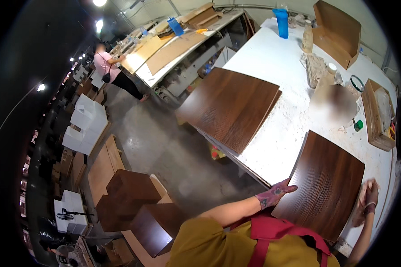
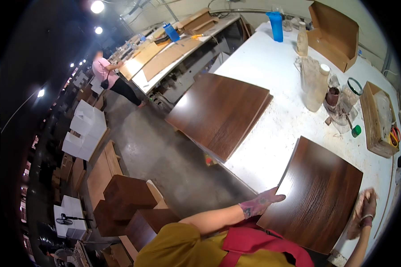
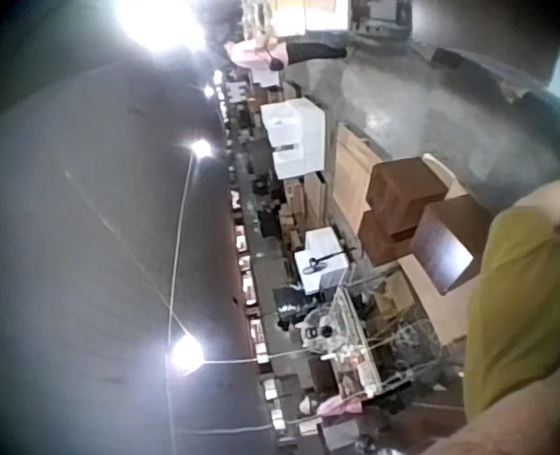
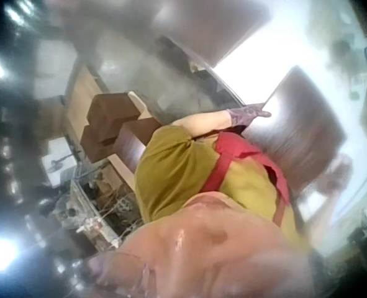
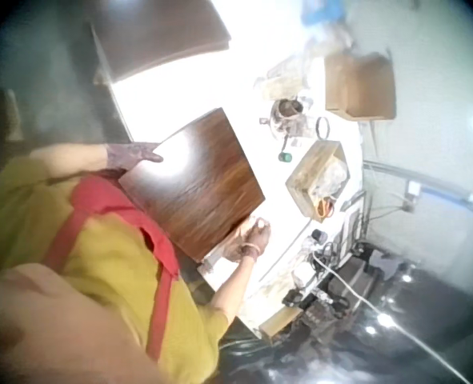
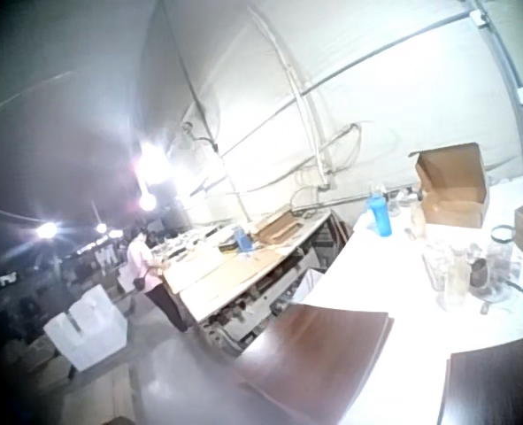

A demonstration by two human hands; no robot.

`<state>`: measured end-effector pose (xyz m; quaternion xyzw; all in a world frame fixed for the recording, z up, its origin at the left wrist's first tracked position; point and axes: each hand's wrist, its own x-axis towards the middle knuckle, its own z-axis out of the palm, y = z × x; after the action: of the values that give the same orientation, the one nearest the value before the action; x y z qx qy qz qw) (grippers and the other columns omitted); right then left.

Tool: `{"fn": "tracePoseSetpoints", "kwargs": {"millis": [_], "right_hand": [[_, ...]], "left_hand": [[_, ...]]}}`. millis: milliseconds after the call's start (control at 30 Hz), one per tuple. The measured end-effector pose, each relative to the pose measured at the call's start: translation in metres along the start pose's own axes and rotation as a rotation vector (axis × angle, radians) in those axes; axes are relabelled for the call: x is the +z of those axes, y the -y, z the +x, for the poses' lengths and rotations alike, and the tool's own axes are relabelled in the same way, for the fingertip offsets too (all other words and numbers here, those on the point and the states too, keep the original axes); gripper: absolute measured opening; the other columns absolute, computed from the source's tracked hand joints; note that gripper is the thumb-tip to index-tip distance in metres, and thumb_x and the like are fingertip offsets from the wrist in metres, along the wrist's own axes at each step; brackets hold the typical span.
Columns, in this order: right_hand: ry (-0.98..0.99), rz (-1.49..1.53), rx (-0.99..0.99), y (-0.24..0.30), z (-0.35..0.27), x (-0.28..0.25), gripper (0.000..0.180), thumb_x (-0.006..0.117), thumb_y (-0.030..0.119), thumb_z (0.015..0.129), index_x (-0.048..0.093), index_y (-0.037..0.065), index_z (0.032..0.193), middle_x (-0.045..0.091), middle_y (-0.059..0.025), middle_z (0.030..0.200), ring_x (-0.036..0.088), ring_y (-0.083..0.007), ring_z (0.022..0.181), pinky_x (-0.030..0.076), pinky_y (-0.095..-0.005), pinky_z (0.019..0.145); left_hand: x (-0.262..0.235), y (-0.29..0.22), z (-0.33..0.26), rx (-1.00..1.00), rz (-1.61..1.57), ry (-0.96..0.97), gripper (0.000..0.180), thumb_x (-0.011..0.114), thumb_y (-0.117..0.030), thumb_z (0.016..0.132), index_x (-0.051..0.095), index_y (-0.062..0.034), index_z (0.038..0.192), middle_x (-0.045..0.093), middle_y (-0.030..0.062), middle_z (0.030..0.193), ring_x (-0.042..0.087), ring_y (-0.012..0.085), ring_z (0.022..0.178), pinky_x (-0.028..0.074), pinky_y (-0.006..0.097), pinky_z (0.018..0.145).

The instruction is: The person wipes down wooden panels with a cloth and moves them to a stack.

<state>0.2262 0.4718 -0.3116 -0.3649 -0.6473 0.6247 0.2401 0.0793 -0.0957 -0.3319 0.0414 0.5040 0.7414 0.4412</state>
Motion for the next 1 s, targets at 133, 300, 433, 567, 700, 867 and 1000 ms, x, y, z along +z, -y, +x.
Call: {"fn": "tracePoseSetpoints", "kwargs": {"millis": [133,300,433,567,700,867,1000], "right_hand": [[0.412,-0.769,-0.673,0.128,-0.163,0.258,0.035,0.054,0.024,0.092,0.054,0.006,0.121,0.059,-0.0119,0.114,0.059,-0.0247,0.097,0.049,-0.0336,0.084],[0.681,-1.127,-1.419,0.126,-0.225,0.352,0.056,0.062,0.029,0.08,0.052,0.014,0.133,0.052,-0.016,0.128,0.05,-0.0353,0.116,0.043,-0.04,0.094],[0.403,-0.906,-0.848,0.091,-0.124,0.312,0.039,0.051,0.014,0.09,0.051,0.002,0.128,0.058,-0.0111,0.106,0.059,-0.0251,0.091,0.049,-0.0348,0.078],[0.499,-0.873,-0.828,0.109,-0.14,0.355,0.038,0.055,0.019,0.087,0.055,0.008,0.124,0.055,-0.0134,0.118,0.055,-0.0284,0.103,0.047,-0.0404,0.085],[0.704,-1.146,-1.043,0.121,-0.192,0.381,0.052,0.058,0.028,0.081,0.053,0.012,0.131,0.049,-0.0155,0.133,0.04,-0.0356,0.127,0.035,-0.0468,0.102],[0.382,-1.001,-0.484,0.07,-0.063,0.256,0.045,0.045,0.004,0.09,0.051,0.01,0.134,0.054,-0.0116,0.122,0.057,-0.0248,0.103,0.048,-0.0353,0.084],[0.372,-0.83,-0.475,0.075,-0.052,0.227,0.037,0.046,0.009,0.091,0.054,0.007,0.127,0.058,-0.0108,0.11,0.059,-0.0225,0.093,0.049,-0.0322,0.078]], "left_hand": [[0.005,-0.034,-0.019,-0.064,0.009,0.029,0.089,0.072,-0.039,0.082,0.026,0.0006,0.147,0.043,0.0128,0.141,0.035,0.0225,0.13,0.026,0.032,0.109],[0.001,-0.027,-0.018,-0.02,0.052,0.032,0.091,0.071,-0.037,0.083,0.02,0.0007,0.149,0.04,0.0129,0.143,0.032,0.0212,0.132,0.024,0.032,0.109],[0.003,-0.024,-0.02,-0.001,0.018,0.05,0.083,0.068,-0.039,0.086,0.024,0.0034,0.142,0.039,0.0125,0.135,0.033,0.0198,0.125,0.026,0.031,0.105],[0.001,-0.023,-0.019,0.008,0.047,0.049,0.063,0.066,-0.041,0.088,0.043,0.0052,0.125,0.05,0.0068,0.111,0.043,0.0156,0.103,0.035,0.027,0.092],[-0.002,-0.004,-0.007,0.034,0.041,0.012,0.04,0.064,-0.035,0.089,0.048,-0.0018,0.106,0.046,0.0009,0.094,0.04,0.0114,0.09,0.036,0.026,0.08],[-0.007,0.024,0.024,0.135,-0.06,0.075,0.042,0.062,-0.026,0.091,0.047,-0.0007,0.122,0.056,0.0059,0.105,0.049,0.0152,0.097,0.04,0.028,0.088],[-0.029,0.098,0.062,0.455,-0.241,0.187,0.049,0.059,-0.021,0.093,0.042,-0.0006,0.134,0.056,0.0084,0.12,0.051,0.0168,0.106,0.038,0.03,0.096]]}}
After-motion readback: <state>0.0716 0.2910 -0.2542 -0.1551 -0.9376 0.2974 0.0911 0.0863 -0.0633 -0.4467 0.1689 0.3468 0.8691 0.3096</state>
